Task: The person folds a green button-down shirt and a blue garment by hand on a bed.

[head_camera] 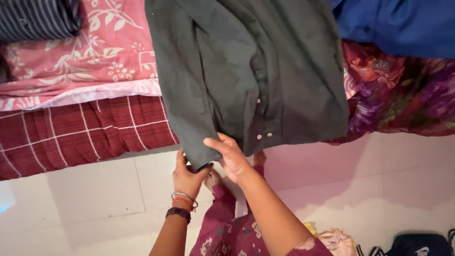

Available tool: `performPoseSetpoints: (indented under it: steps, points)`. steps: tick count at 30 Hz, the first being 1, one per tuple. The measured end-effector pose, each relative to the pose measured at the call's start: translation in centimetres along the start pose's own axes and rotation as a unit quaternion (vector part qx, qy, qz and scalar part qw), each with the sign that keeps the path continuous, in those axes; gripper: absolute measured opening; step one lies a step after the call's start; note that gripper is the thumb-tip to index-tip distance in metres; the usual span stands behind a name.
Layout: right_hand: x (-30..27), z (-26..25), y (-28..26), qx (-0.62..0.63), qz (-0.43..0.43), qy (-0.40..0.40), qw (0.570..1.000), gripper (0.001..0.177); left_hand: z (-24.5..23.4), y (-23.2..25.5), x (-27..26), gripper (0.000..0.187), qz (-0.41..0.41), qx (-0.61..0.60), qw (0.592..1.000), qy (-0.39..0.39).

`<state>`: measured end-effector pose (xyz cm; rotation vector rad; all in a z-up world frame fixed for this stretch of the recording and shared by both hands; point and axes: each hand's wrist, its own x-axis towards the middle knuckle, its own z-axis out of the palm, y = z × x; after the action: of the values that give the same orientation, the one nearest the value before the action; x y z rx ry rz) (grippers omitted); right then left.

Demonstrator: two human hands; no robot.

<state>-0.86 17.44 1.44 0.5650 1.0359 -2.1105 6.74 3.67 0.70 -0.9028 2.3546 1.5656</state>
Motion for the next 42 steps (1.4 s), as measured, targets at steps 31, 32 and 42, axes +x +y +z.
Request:
performPoseSetpoints:
  steps: [31, 32, 42]
  points:
    - [2.8, -6.3, 6.0, -0.32, -0.033, 0.255, 0.912, 0.055, 0.5, 3.6, -1.9, 0.061, 0.059, 0.285, 0.951, 0.103]
    - [2.3, -6.1, 5.8, -0.361, -0.071, 0.239, 0.899, 0.047, 0.4, 4.0, -1.7, 0.052, 0.115, 0.298, 0.944, 0.078]
    - [2.7, 0.8, -4.2, -0.43, -0.234, 0.261, 0.832, 0.029, 1.1, 7.8, 1.5, 0.015, 0.268, 0.267, 0.925, 0.043]
